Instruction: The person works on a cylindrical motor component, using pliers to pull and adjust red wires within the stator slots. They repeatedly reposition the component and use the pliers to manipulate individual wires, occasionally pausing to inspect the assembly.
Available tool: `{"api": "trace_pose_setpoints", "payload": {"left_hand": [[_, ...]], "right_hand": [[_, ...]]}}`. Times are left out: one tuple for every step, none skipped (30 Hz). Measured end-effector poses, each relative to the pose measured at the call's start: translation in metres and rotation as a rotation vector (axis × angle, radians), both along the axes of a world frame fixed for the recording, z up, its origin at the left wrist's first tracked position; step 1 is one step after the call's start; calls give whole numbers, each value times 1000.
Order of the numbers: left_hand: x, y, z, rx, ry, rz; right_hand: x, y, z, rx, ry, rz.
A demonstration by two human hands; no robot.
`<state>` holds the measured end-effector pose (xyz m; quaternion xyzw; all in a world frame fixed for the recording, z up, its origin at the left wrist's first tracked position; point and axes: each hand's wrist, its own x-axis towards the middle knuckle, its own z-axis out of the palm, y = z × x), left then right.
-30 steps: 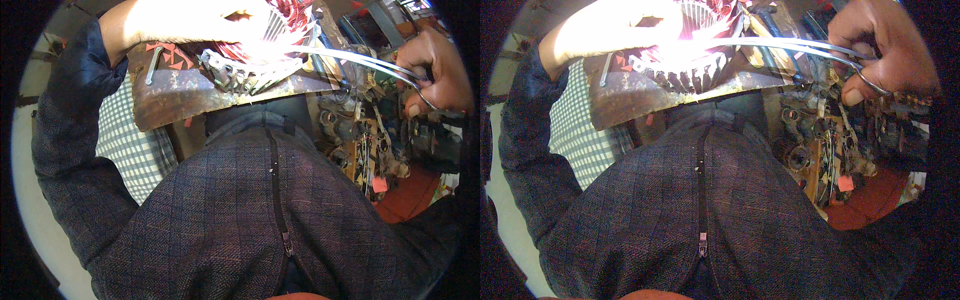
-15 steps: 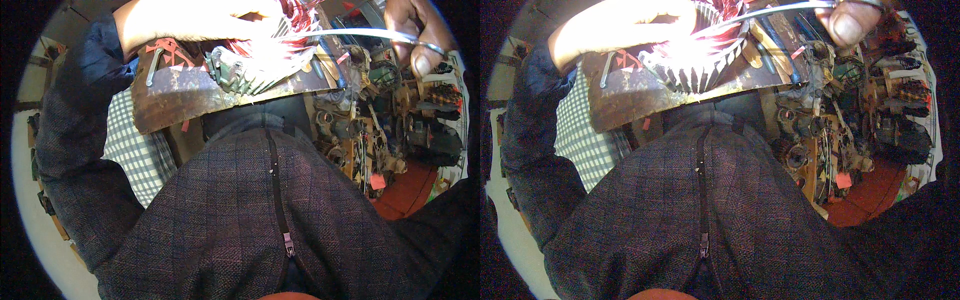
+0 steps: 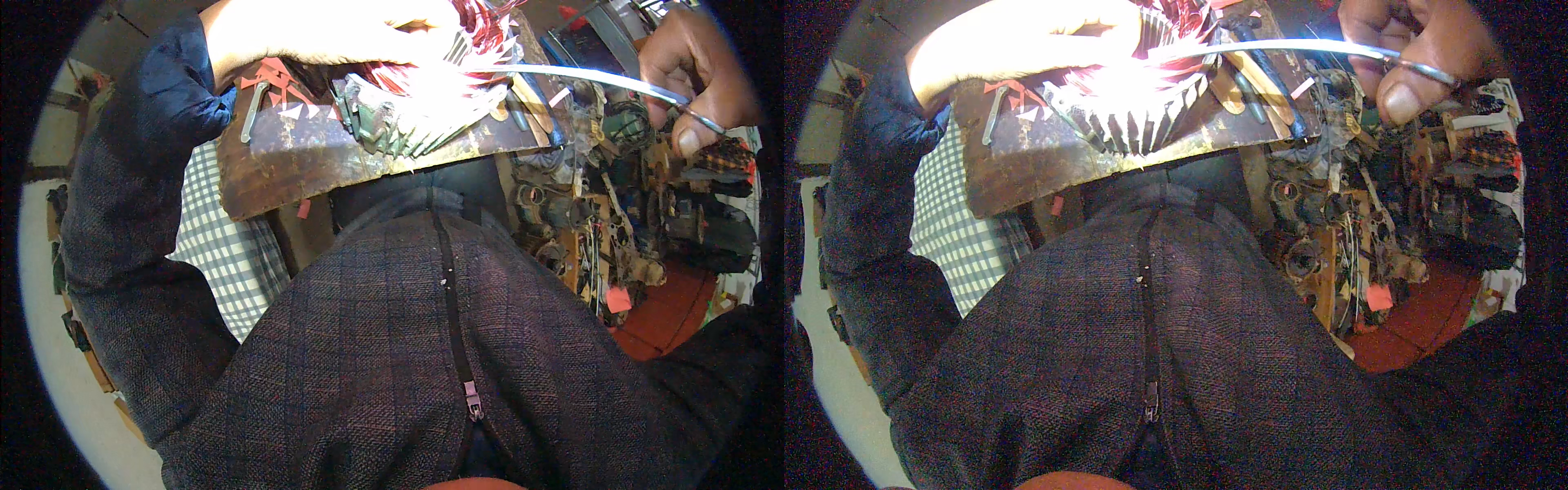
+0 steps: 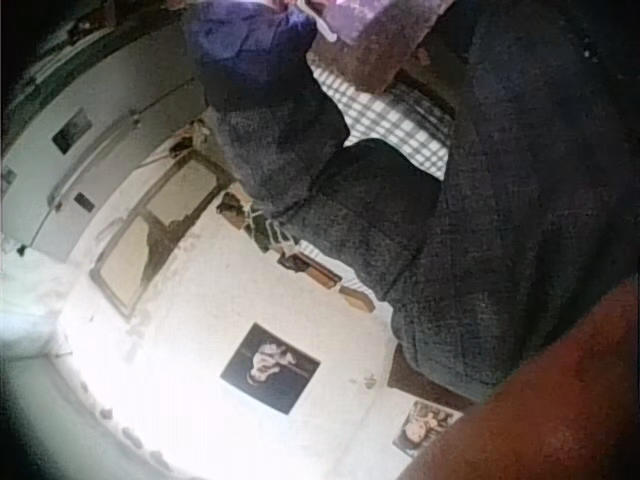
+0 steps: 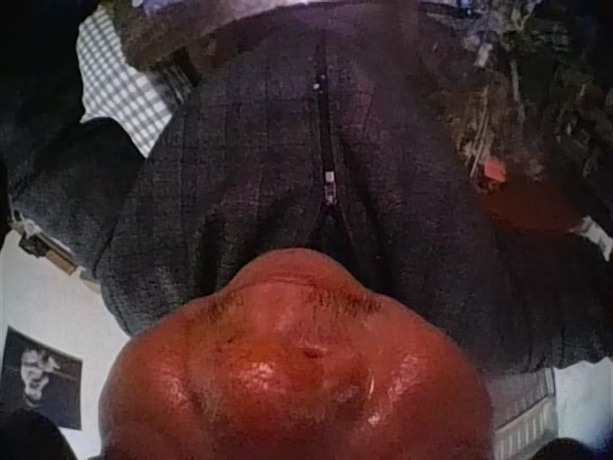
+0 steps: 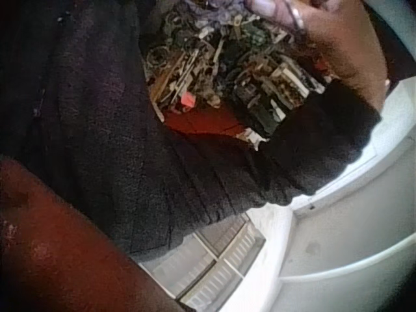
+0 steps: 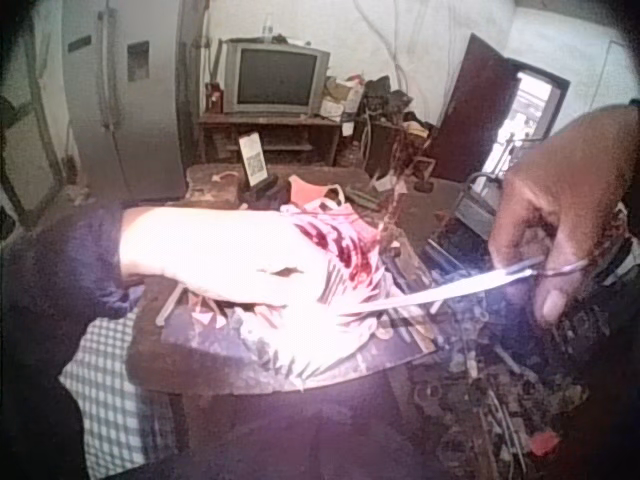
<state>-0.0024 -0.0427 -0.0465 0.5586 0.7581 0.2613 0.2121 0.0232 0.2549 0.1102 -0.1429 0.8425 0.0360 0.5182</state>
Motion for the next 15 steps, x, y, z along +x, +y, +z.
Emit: {"api": "trace_pose_setpoints", "payload": {"left_hand": [[1, 1, 2, -38, -35, 28], [3, 2, 4, -59, -19, 55], [5, 2, 5, -80, -4, 84], [7, 2, 7, -101, 11, 114], [8, 3, 8, -103, -20, 121], [9, 3, 8, -107, -53, 127], [10, 3, 8, -109, -85, 133], [11, 1, 8, -72, -74, 115], [12, -1, 8, -34, -65, 97], [11, -2, 7, 5, -56, 80], [11, -2, 6, 24, -17, 77], [11, -1, 6, 43, 19, 74], [10, -1, 6, 63, 57, 70], [10, 2, 6, 75, 66, 59], [9, 5, 6, 88, 74, 46]], "right_hand": [[-1, 2, -1, -13, 9, 14], [0, 4, -3, -16, 16, 20], [1, 5, -4, -25, 22, 16], [3, 5, -6, -30, 32, 25], [6, 3, -7, -42, 34, -6], [10, -1, -9, -55, 36, -38], [16, -5, -9, -86, 25, -156], [20, -12, -8, -116, 15, -274], [20, -22, -5, -34, -42, -266], [15, -36, 4, 49, -100, -257], [14, -47, 9, 89, -121, -301], [11, -56, 13, 130, -140, -345], [8, -63, 17, 171, -159, -387], [11, -63, 17, 163, -138, -344], [14, -60, 18, 168, -121, -313]]}}
